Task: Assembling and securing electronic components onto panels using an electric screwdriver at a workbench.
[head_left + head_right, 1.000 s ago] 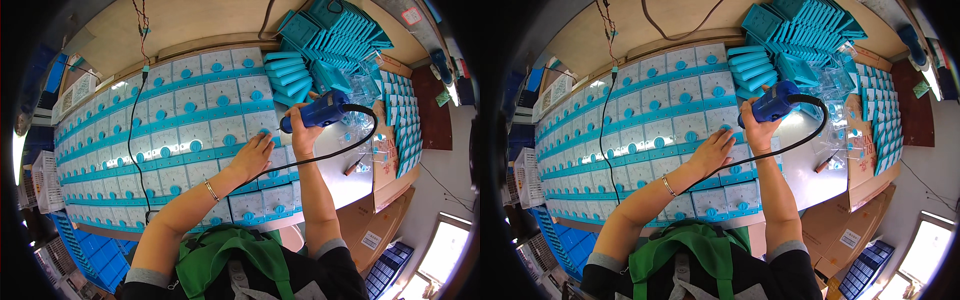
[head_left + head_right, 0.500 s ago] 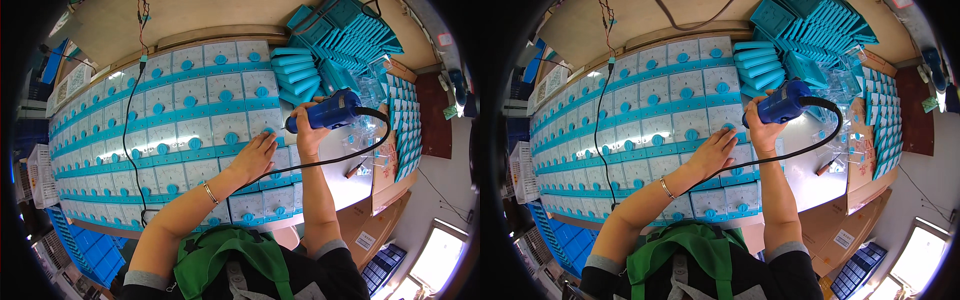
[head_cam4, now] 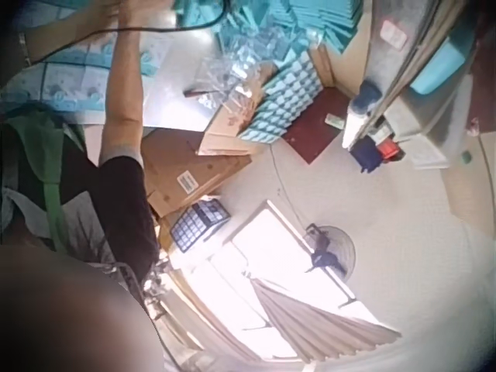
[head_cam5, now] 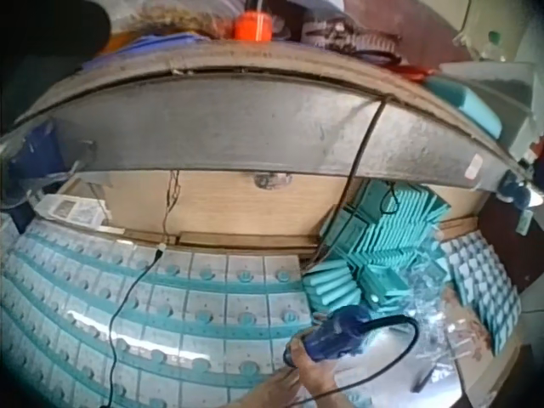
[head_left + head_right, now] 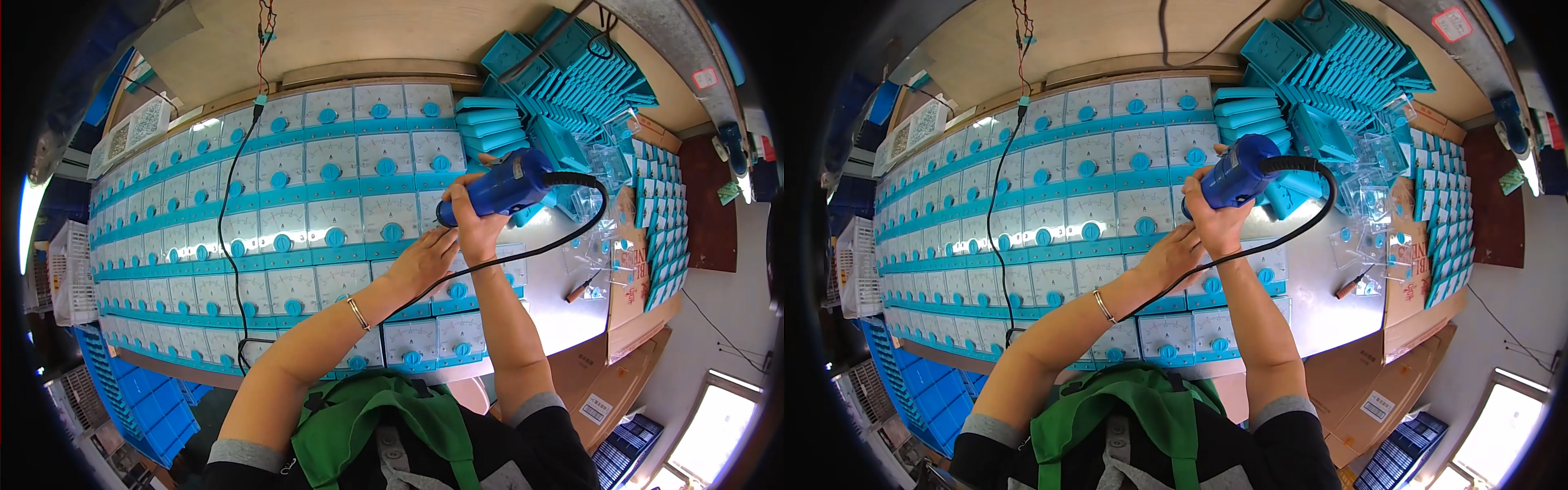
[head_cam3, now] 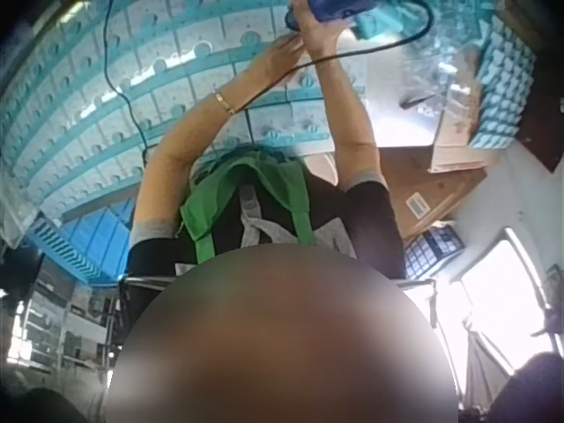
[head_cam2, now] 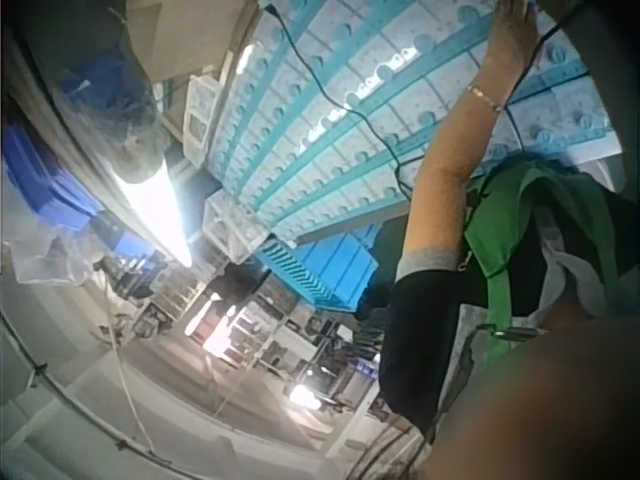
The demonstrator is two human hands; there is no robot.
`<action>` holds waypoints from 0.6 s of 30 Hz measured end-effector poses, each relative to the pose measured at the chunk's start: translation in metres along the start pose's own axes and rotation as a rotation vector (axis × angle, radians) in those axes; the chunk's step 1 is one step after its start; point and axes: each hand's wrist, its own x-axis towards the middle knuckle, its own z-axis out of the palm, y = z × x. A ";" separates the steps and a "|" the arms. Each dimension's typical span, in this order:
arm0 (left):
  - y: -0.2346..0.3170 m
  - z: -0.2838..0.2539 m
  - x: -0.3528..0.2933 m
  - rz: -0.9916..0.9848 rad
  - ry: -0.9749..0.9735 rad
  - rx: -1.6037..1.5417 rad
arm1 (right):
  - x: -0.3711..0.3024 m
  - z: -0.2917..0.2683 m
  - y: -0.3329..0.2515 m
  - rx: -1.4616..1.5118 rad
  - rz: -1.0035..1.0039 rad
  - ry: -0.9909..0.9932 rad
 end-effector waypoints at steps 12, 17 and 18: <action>-0.007 0.009 -0.003 0.018 0.021 -0.041 | -0.008 0.010 0.005 -0.090 0.012 -0.088; -0.005 0.008 -0.001 0.025 0.030 -0.032 | -0.007 0.003 0.008 -0.060 -0.024 -0.056; -0.006 0.008 -0.002 0.025 0.029 -0.033 | -0.007 0.004 0.008 -0.060 -0.022 -0.056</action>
